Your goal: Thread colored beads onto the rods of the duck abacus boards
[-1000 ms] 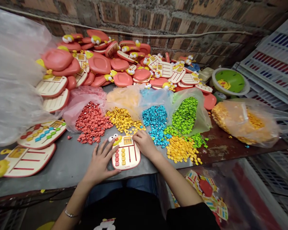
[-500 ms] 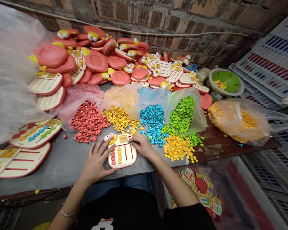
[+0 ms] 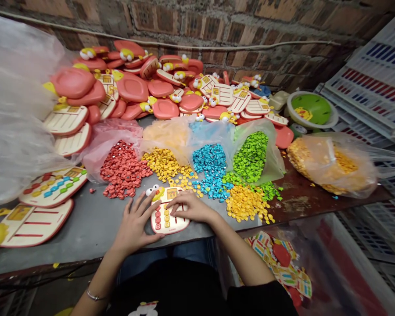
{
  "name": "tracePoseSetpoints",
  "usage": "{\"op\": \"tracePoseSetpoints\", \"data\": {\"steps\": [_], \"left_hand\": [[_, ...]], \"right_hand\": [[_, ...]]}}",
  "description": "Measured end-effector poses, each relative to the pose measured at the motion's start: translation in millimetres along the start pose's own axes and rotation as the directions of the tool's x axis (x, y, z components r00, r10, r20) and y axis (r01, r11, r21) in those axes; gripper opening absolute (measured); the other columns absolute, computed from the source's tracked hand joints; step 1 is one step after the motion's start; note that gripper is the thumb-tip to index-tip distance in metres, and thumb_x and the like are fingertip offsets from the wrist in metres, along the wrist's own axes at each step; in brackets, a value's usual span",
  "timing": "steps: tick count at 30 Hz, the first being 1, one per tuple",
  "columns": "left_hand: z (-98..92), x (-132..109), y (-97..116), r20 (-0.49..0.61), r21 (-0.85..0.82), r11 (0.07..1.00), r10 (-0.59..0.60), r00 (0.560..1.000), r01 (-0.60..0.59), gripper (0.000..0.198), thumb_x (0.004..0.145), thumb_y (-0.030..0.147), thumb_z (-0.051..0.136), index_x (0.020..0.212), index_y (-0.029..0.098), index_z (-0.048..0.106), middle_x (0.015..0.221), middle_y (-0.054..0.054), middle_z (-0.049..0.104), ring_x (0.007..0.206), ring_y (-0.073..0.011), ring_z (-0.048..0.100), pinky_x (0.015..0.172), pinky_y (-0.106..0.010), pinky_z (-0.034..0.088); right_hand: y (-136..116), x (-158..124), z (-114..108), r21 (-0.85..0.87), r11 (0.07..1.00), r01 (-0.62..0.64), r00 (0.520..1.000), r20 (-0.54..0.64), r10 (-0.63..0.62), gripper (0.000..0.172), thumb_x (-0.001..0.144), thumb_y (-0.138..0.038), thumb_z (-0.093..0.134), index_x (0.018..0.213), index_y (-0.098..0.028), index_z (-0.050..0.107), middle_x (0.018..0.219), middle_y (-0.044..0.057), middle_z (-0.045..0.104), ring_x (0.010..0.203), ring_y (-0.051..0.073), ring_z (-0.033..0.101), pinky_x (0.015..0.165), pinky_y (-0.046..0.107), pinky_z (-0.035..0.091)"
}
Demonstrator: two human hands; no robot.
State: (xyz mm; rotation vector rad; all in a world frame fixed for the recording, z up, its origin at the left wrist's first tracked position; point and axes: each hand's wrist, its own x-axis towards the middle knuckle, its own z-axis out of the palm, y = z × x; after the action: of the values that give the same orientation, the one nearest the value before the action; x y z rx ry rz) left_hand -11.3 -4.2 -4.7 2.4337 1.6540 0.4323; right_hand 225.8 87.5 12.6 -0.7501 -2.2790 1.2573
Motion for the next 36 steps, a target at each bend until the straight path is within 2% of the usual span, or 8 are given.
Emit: {"op": "tracePoseSetpoints", "data": {"steps": [3, 6, 10, 15, 21, 25, 29, 36], "left_hand": [[-0.9, 0.4, 0.5, 0.004, 0.000, 1.000, -0.006, 1.000, 0.006, 0.082, 0.068, 0.059, 0.070, 0.140, 0.028, 0.047, 0.156, -0.008, 0.031, 0.142, -0.0377, 0.024, 0.113, -0.059, 0.013], [-2.2, 0.7, 1.3, 0.003, -0.007, 1.000, -0.013, 1.000, 0.013, 0.083, 0.068, 0.061, 0.070, 0.141, 0.028, 0.046, 0.156, -0.007, 0.031, 0.142, -0.0376, 0.024, 0.113, -0.058, 0.013], [-2.8, 0.5, 1.9, 0.003, -0.008, 1.000, -0.020, 1.000, 0.020, 0.083, 0.068, 0.061, 0.070, 0.141, 0.029, 0.046, 0.156, -0.008, 0.031, 0.142, -0.0373, 0.025, 0.114, -0.058, 0.012], [-1.9, -0.2, 2.0, 0.009, -0.005, 1.000, -0.018, 1.000, 0.018, 0.085, 0.068, 0.061, 0.071, 0.142, 0.028, 0.044, 0.157, -0.007, 0.029, 0.143, -0.0369, 0.022, 0.113, -0.058, 0.012], [-1.5, 0.0, 1.9, 0.013, 0.005, 1.000, -0.018, 1.000, 0.018, 0.085, 0.069, 0.059, 0.071, 0.143, 0.028, 0.043, 0.157, -0.007, 0.028, 0.143, -0.0367, 0.022, 0.114, -0.059, 0.012], [-2.1, -0.1, 2.0, 0.014, -0.001, 1.000, -0.013, 1.000, 0.013, 0.086, 0.069, 0.061, 0.070, 0.143, 0.027, 0.043, 0.157, -0.007, 0.028, 0.144, -0.0370, 0.022, 0.114, -0.059, 0.011], [-2.0, -0.5, 2.2, 0.014, 0.010, 1.000, -0.019, 1.000, 0.019, 0.088, 0.069, 0.063, 0.070, 0.144, 0.027, 0.042, 0.158, -0.008, 0.026, 0.144, -0.0372, 0.021, 0.114, -0.059, 0.009], [-2.0, -0.3, 2.5, -0.008, 0.004, 1.000, -0.010, 1.000, 0.010, 0.086, 0.069, 0.063, 0.070, 0.142, 0.027, 0.044, 0.157, -0.007, 0.030, 0.143, -0.0372, 0.023, 0.114, -0.059, 0.013]], "right_hand": [[10.0, 0.5, -15.4, -0.031, 0.997, -0.069, 0.969, -0.238, 0.059, 0.016, 0.089, -0.028, 0.062, 0.102, -0.020, 0.069, 0.091, 0.006, 0.072, 0.086, 0.020, 0.065, 0.079, 0.033, 0.049], [23.1, 6.0, -29.6, -0.369, 0.900, -0.232, 0.916, -0.394, 0.075, 0.010, 0.089, -0.018, 0.060, 0.092, -0.018, 0.069, 0.094, 0.009, 0.068, 0.092, 0.023, 0.060, 0.083, 0.037, 0.047], [30.4, 10.1, -34.4, -0.594, 0.751, -0.289, 0.933, -0.350, 0.082, 0.016, 0.090, -0.012, 0.054, 0.087, -0.019, 0.069, 0.089, 0.010, 0.065, 0.088, 0.023, 0.058, 0.079, 0.036, 0.048], [7.4, 5.5, -16.7, -0.374, 0.920, -0.118, 0.892, -0.447, -0.068, 0.018, 0.095, -0.019, 0.048, 0.099, -0.023, 0.066, 0.097, 0.008, 0.062, 0.093, 0.021, 0.060, 0.082, 0.035, 0.050], [-18.9, -6.4, 9.8, -0.106, 0.994, 0.018, 0.982, -0.184, -0.038, 0.015, 0.095, -0.024, 0.052, 0.100, -0.022, 0.066, 0.094, 0.005, 0.066, 0.091, 0.019, 0.062, 0.082, 0.033, 0.050], [-11.8, -8.2, 2.2, -0.017, 1.000, -0.018, 0.931, -0.365, 0.010, 0.014, 0.094, -0.029, 0.056, 0.094, -0.023, 0.068, 0.093, 0.006, 0.067, 0.091, 0.020, 0.062, 0.083, 0.036, 0.050], [-0.7, -0.7, -7.9, -0.107, 0.992, -0.073, 0.883, -0.468, 0.014, 0.014, 0.090, -0.032, 0.061, 0.094, -0.021, 0.069, 0.095, 0.007, 0.064, 0.094, 0.022, 0.061, 0.085, 0.038, 0.050], [14.1, 11.6, -0.8, -0.452, 0.890, -0.063, 0.933, -0.342, -0.108, 0.010, 0.091, -0.018, 0.057, 0.088, -0.020, 0.067, 0.091, 0.008, 0.068, 0.091, 0.023, 0.057, 0.082, 0.039, 0.048]]}}
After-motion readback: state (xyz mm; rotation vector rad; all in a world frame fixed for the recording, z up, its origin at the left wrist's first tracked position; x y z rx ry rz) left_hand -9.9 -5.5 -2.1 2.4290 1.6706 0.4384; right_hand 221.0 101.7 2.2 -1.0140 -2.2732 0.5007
